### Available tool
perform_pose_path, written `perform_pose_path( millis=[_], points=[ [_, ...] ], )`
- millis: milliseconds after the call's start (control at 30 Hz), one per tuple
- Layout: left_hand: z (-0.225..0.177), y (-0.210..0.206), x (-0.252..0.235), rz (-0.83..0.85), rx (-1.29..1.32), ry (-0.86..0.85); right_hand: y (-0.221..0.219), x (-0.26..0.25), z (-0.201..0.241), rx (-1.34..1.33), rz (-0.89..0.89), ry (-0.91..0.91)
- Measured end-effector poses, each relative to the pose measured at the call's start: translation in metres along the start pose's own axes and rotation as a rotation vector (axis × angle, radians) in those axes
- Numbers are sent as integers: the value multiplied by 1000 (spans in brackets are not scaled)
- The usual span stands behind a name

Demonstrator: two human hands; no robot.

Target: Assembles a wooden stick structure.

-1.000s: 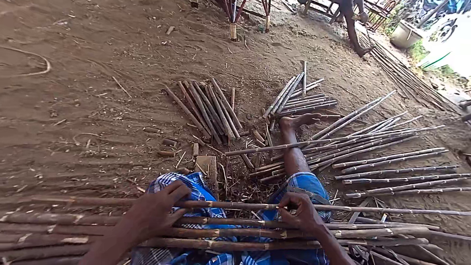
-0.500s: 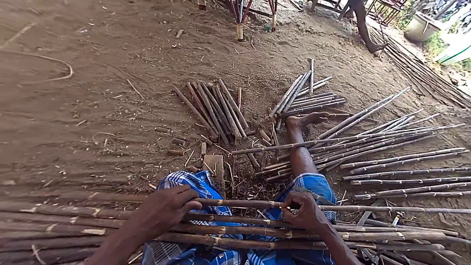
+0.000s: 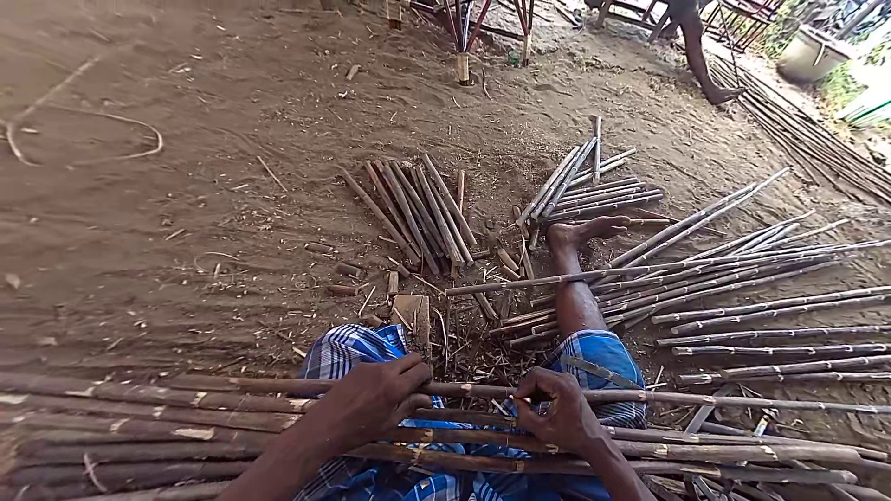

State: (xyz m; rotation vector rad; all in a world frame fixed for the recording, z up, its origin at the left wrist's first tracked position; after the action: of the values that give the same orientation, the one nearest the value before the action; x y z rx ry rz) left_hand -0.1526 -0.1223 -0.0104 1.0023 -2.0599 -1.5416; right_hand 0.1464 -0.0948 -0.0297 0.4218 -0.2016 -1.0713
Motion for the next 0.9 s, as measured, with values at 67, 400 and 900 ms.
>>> perform_pose_path(
  millis=[67,400,900],
  points=[
    [-2,1,1,-8,-43,-8,1,-4,0,6,1,11],
    [-2,4,4,65,-5,77,-1,-17,6,82,29,39],
    [63,54,64,103,156,272,52,3,-29,703,-288,-117]
  ],
)
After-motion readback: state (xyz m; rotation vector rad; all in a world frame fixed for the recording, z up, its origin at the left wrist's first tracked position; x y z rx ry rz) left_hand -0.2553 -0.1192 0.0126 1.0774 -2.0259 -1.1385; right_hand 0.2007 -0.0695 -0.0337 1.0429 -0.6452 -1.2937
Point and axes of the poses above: each hand's wrist, its own x-axis away from the middle knuckle, its own y-axis out of the back of the hand, z = x × y, the point moved 4 cm from there along -x, towards the middle knuckle, and after that the axes turned 10 degrees about -y, right-handed, at the moved point
